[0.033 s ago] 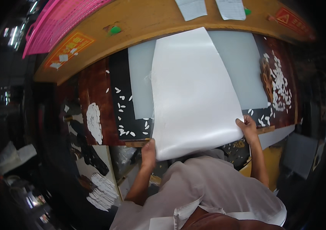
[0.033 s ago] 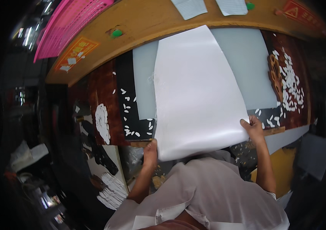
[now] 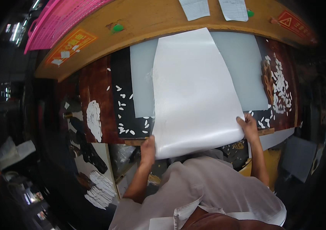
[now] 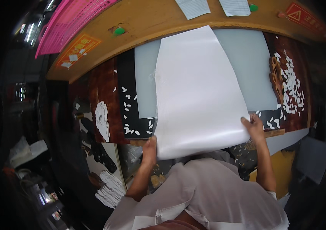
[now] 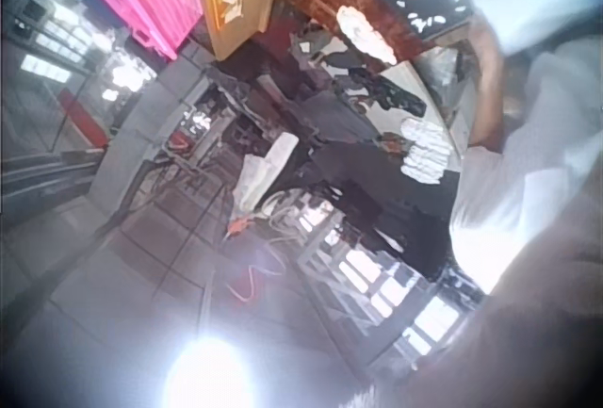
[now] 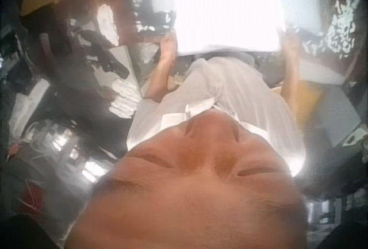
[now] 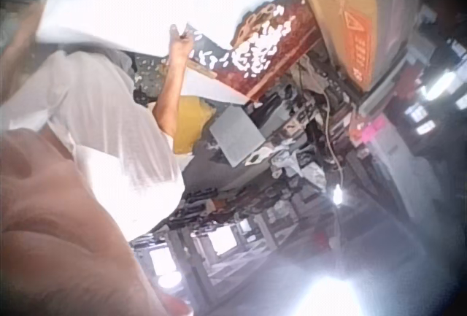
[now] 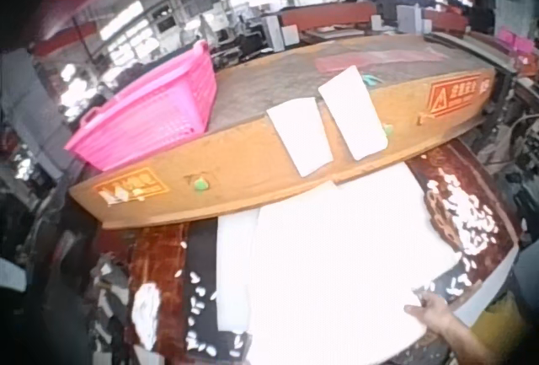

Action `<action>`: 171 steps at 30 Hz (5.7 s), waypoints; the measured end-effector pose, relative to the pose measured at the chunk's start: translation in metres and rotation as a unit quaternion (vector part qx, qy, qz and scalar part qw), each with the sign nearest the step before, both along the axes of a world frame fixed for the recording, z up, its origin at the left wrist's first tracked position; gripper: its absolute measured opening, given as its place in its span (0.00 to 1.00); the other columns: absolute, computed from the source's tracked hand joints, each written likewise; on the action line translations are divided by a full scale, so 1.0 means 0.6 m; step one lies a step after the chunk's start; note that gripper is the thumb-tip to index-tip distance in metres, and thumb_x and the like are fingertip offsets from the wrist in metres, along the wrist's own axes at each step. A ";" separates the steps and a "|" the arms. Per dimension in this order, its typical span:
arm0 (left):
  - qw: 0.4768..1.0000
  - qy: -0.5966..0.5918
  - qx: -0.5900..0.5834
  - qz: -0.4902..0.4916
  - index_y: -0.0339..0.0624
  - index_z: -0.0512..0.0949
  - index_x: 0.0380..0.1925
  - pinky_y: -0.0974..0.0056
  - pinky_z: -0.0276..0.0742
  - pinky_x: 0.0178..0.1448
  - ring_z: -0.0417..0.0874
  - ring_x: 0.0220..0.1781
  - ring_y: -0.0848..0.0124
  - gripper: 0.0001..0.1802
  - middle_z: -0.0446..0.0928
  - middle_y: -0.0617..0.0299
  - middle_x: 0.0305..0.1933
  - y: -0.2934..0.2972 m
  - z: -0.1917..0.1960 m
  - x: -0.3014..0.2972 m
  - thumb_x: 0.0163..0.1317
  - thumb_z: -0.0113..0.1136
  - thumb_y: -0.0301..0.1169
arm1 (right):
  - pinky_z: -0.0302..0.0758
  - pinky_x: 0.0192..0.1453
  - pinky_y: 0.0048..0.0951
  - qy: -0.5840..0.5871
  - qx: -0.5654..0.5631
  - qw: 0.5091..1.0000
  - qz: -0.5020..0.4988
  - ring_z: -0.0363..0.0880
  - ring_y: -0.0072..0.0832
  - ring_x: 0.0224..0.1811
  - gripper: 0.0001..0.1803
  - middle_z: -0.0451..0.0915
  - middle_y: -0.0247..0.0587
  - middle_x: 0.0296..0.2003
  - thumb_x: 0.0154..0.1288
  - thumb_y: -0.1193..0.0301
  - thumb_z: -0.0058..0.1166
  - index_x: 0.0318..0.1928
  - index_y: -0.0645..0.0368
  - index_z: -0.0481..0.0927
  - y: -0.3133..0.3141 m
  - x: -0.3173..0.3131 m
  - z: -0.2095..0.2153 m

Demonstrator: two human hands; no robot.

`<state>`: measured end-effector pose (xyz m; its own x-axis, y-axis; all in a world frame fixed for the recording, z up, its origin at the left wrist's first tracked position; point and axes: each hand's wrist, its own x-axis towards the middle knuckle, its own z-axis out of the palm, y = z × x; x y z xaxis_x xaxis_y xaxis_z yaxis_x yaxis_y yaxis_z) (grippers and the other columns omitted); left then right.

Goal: The person assembles white paper cutouts on a light table, aligning and stacking them into a pile. They handle the cutouts by hand, occasionally using a wooden template to guide placement. The person also clears the workspace and places a new sheet of paper on the table.

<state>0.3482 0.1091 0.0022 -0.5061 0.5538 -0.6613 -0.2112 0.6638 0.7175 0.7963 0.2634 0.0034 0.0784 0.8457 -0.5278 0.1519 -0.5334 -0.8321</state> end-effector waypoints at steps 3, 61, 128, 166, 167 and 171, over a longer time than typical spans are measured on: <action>0.999 -0.007 -0.016 -0.032 0.40 0.85 0.37 0.66 0.73 0.45 0.74 0.37 0.79 0.22 0.79 0.72 0.35 0.034 0.018 -0.023 0.77 0.61 0.49 | 0.81 0.45 0.28 0.034 -0.068 0.996 0.036 0.83 0.23 0.38 0.12 0.87 0.39 0.42 0.74 0.70 0.65 0.51 0.65 0.82 0.044 0.004 0.030; 0.673 0.503 0.214 -0.499 0.34 0.71 0.74 0.36 0.44 0.87 0.56 0.87 0.47 0.37 0.61 0.43 0.83 0.205 -0.029 -0.023 0.72 0.62 0.46 | 0.80 0.52 0.25 -0.117 0.093 0.988 0.029 0.84 0.23 0.43 0.30 0.88 0.35 0.44 0.60 0.67 0.76 0.61 0.68 0.85 0.265 0.151 0.054; 0.790 0.341 0.390 -0.328 0.40 0.87 0.43 0.54 0.82 0.42 0.86 0.36 0.53 0.07 0.86 0.52 0.37 0.130 0.095 -0.127 0.70 0.65 0.29 | 0.81 0.57 0.34 -0.061 0.239 0.967 0.063 0.86 0.37 0.50 0.18 0.89 0.50 0.47 0.71 0.63 0.67 0.53 0.63 0.89 0.137 -0.409 0.153; 0.776 0.493 0.317 -0.235 0.44 0.84 0.27 0.48 0.81 0.43 0.86 0.38 0.50 0.11 0.84 0.54 0.29 0.360 0.064 -0.078 0.65 0.68 0.37 | 0.81 0.50 0.46 -0.294 0.440 0.817 0.230 0.85 0.46 0.40 0.11 0.86 0.45 0.30 0.67 0.63 0.64 0.32 0.56 0.90 0.169 -0.370 0.119; 0.766 0.487 0.318 -0.274 0.42 0.84 0.28 0.49 0.81 0.44 0.86 0.38 0.50 0.11 0.84 0.54 0.30 0.363 0.028 -0.110 0.66 0.68 0.36 | 0.81 0.50 0.46 -0.289 0.414 0.832 0.229 0.85 0.47 0.40 0.11 0.85 0.46 0.29 0.67 0.63 0.65 0.33 0.57 0.90 0.169 -0.400 0.078; 0.886 0.302 0.295 -0.191 0.35 0.85 0.34 0.59 0.80 0.42 0.86 0.33 0.64 0.15 0.86 0.54 0.31 0.387 0.014 -0.157 0.75 0.62 0.36 | 0.81 0.56 0.46 -0.105 0.244 0.942 0.204 0.85 0.49 0.46 0.16 0.87 0.50 0.43 0.66 0.61 0.70 0.46 0.60 0.90 0.240 -0.448 0.043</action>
